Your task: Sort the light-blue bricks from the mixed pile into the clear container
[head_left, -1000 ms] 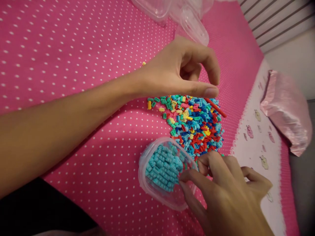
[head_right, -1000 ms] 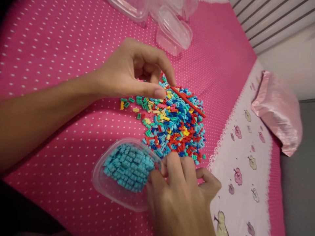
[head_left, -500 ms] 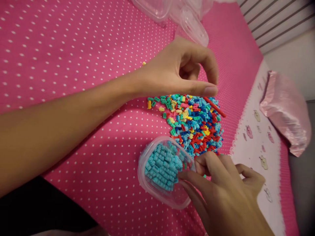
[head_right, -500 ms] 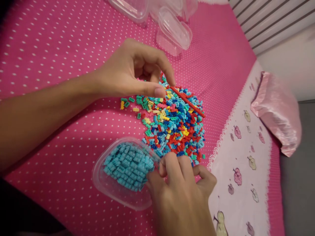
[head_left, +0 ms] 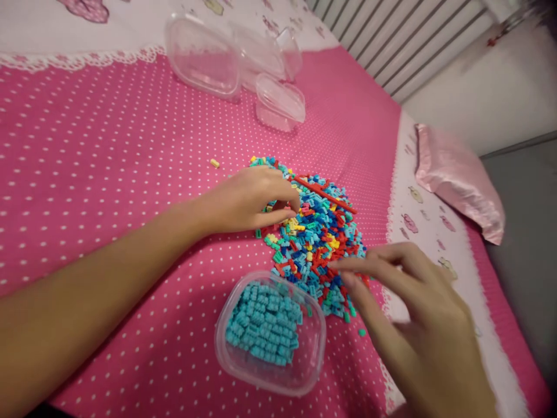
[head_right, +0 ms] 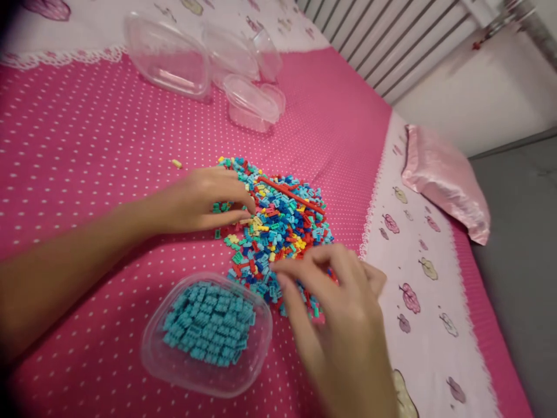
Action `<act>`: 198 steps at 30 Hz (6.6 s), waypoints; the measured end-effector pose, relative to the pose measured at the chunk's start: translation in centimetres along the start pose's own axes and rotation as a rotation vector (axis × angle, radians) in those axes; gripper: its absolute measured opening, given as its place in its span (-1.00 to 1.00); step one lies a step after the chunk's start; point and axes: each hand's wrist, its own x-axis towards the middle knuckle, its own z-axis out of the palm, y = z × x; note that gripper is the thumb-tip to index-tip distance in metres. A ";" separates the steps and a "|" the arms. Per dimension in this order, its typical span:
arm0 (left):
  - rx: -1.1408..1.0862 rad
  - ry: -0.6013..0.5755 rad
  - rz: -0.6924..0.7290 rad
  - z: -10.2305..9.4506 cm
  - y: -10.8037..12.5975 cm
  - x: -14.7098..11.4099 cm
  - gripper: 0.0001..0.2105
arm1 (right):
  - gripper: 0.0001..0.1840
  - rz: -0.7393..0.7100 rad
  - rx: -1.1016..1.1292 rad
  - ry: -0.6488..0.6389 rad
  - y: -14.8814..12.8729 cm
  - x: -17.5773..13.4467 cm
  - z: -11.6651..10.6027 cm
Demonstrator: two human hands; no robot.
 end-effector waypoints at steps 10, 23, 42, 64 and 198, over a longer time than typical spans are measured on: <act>0.038 -0.084 -0.019 0.5 -0.1 0.0 -0.88 | -0.88 0.067 0.053 0.003 2.3 2.2 7.9; 0.062 -0.057 0.011 0.9 -0.7 -0.1 -0.83 | -0.85 -0.233 0.272 -0.437 0.2 -0.5 -1.7; 0.096 -0.082 -0.034 0.9 -0.6 0.1 -0.81 | -0.80 -0.265 -0.029 -0.464 0.5 -2.1 -0.3; -0.031 -0.371 0.052 1.5 2.2 -0.3 -0.92 | -0.81 -0.189 -0.023 -0.461 -1.0 -1.8 0.4; -0.388 -0.189 -0.040 -0.3 2.0 0.8 -0.88 | -0.83 -0.176 -0.100 -0.409 -1.8 -3.1 0.0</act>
